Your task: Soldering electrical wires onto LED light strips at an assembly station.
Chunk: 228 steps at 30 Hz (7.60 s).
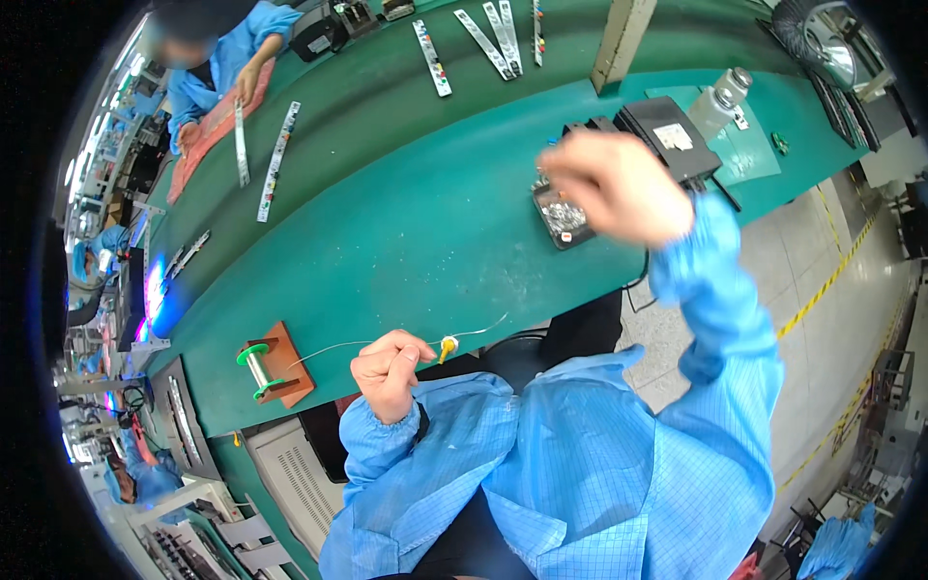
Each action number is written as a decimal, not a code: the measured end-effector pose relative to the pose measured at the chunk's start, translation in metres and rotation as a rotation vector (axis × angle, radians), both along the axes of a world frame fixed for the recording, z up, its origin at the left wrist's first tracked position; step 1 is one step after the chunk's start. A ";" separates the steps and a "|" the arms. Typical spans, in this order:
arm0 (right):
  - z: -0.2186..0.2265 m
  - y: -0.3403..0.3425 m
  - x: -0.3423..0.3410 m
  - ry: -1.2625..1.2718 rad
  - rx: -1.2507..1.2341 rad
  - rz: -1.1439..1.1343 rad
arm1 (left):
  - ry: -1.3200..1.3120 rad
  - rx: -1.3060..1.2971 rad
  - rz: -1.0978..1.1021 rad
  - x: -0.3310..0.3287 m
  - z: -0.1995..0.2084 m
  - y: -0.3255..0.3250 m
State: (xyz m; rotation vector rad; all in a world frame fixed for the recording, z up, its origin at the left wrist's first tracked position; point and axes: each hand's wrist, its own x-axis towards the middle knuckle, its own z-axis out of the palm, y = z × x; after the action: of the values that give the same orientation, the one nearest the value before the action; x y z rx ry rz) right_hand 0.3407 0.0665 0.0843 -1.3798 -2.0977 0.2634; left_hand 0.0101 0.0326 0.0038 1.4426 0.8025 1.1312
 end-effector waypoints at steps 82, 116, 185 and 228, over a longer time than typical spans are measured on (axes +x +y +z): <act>-0.136 -0.069 -0.139 0.451 -0.178 -0.071 | -0.002 -0.008 -0.491 0.031 -0.043 -0.001; -0.099 -0.042 -0.167 0.367 -0.610 -0.167 | 0.217 0.286 0.132 0.007 -0.082 0.021; -0.052 0.024 -0.206 1.740 -0.806 0.793 | -1.223 -0.548 -0.380 0.014 -0.044 0.083; 0.002 0.047 -0.187 1.023 -0.887 0.498 | -1.519 -0.650 -0.658 -0.001 -0.068 0.082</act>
State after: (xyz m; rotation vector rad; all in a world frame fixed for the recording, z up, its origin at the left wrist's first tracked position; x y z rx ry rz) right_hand 0.1534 0.1140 0.0867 -0.7391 -1.3648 1.8241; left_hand 0.0093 0.1150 -0.0642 0.0216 -0.3863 0.9430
